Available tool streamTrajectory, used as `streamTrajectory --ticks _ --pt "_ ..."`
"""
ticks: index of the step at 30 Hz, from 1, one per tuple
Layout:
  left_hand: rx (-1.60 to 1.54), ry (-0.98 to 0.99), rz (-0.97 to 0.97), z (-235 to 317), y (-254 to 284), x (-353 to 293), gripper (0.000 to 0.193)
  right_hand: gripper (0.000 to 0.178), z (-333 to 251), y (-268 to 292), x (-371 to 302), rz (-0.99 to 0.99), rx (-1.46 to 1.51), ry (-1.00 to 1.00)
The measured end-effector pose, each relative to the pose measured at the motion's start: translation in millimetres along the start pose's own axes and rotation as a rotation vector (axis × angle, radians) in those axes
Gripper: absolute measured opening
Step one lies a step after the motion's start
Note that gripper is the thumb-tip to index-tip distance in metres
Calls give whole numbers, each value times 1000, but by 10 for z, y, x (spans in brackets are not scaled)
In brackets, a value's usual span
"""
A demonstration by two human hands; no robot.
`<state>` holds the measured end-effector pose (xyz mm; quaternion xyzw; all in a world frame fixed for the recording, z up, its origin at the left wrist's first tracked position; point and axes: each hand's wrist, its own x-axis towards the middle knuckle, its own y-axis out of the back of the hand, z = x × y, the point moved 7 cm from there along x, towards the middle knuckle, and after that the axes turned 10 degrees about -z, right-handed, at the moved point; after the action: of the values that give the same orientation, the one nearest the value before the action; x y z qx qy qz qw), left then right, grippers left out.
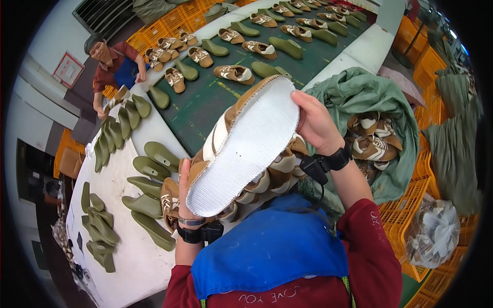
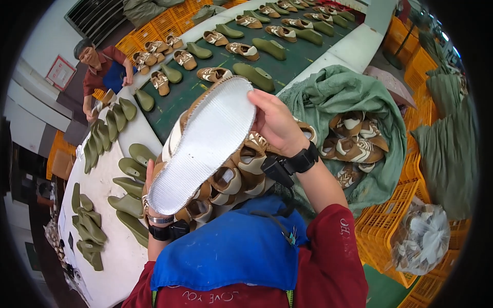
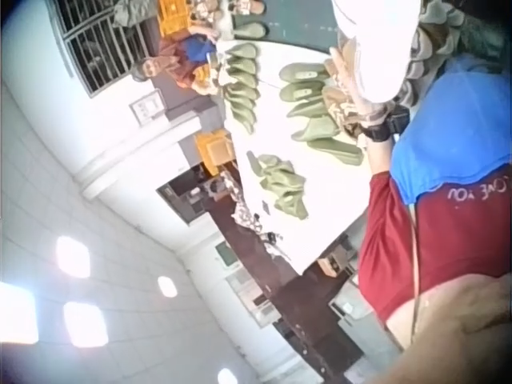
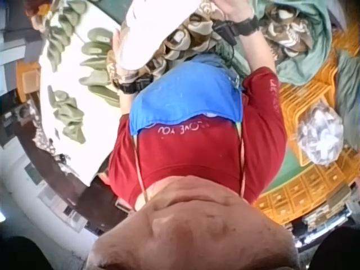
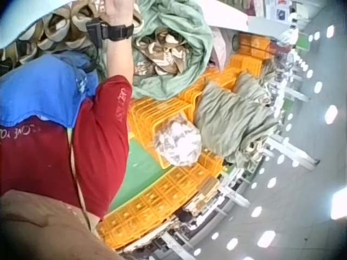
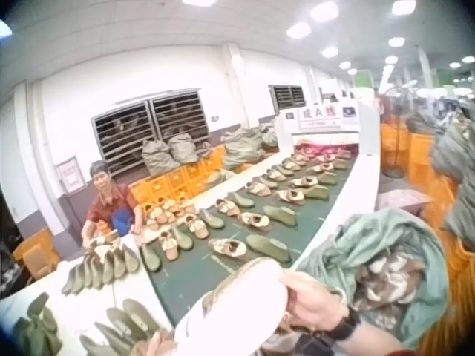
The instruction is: Sort and arrange shoe uppers and shoe lasts at a manufacturing workstation.
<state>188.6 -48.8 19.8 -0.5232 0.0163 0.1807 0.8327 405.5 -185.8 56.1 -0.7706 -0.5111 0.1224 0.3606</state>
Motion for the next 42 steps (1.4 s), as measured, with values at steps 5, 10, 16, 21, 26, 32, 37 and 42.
streamTrajectory --ticks 5,10,16,21,26,32,37,42 --pt "334 -99 -59 220 76 10 50 38 -17 162 -10 149 -297 -93" --pt "700 -386 -30 394 10 -13 28 42 28 175 -3 185 -652 34" --pt "710 -366 -96 528 -212 -5 27 32 210 -85 -90 -15 -724 -84" --pt "1360 -149 57 1362 127 59 38 28 -40 257 -413 130 -817 -33" --pt "2150 -659 374 2806 748 156 51 27 -318 924 -820 397 -913 -45" --pt "2356 -1 672 2813 1987 438 51 26 -380 1681 -1449 611 -884 -65" --pt "2114 266 733 2357 2471 555 69 24 -236 2109 -1676 700 -841 -151" --pt "2088 373 830 2174 2786 776 66 22 -62 2340 -1936 779 -793 -198"
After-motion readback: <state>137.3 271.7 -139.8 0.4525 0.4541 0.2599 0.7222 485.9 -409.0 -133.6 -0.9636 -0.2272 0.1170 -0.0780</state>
